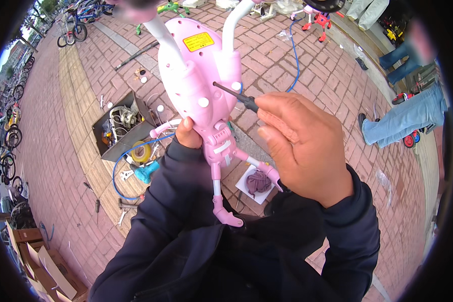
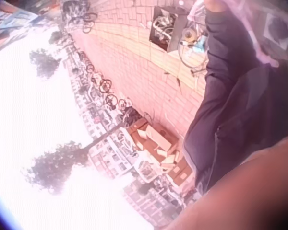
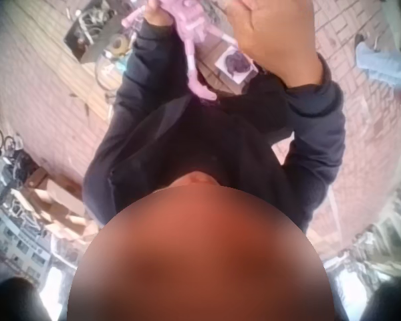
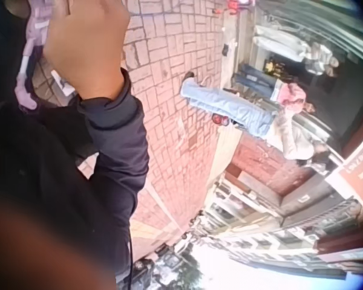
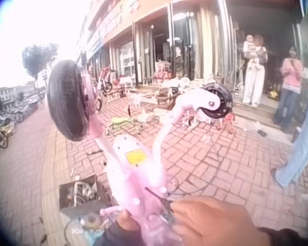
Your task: The person assembles a pink children's scooter on a paved sidewalk. They use a screwdriver to tighten screws on the handlebar stem and deck, rotate the scooter to access different sides, and secure the components.
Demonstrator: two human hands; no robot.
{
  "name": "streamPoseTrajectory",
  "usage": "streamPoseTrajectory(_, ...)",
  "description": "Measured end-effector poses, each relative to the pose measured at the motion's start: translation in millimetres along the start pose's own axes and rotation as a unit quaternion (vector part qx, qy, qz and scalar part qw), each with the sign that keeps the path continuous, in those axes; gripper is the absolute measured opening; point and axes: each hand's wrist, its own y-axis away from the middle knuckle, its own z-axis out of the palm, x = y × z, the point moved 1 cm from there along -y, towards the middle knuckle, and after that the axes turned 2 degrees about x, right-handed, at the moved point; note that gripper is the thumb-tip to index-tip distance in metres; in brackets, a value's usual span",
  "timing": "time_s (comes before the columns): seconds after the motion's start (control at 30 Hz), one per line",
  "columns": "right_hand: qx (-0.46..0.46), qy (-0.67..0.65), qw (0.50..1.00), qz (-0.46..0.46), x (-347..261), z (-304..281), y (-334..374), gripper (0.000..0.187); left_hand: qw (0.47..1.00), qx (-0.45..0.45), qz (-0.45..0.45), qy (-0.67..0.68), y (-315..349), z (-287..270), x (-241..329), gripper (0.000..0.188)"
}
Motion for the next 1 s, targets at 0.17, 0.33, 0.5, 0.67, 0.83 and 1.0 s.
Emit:
streamPoseTrajectory(0.17,0.01,-0.103,0.964,0.246,-8.9,4.6,-1.2,0.03,1.0,0.013,0.006,-0.005,-0.5,-0.2,0.5,0.113)
streamPoseTrajectory(0.33,0.021,-0.125,0.946,0.3,-7.1,5.5,-3.4,0.03,0.999,-0.009,-0.017,-0.029,-2.1,-11.1,0.8,0.11)
streamPoseTrajectory(0.5,-0.048,0.102,0.991,0.073,-4.9,-1.1,2.0,0.035,0.999,-0.039,-0.022,-0.025,-3.7,-5.0,3.4,0.122)
streamPoseTrajectory(0.67,-0.044,0.071,0.996,0.042,-15.5,8.1,9.9,0.038,0.993,-0.088,0.056,0.052,-18.2,19.9,7.6,0.128)
streamPoseTrajectory(0.83,-0.039,0.15,0.988,-0.008,-34.6,26.9,11.6,0.034,0.988,-0.075,0.062,0.122,-29.3,42.1,16.0,0.106)
streamPoseTrajectory(1.0,-0.06,0.181,0.982,-0.01,-55.2,14.2,10.3,0.032,0.977,-0.003,-0.063,0.204,-34.1,46.2,28.6,0.071)
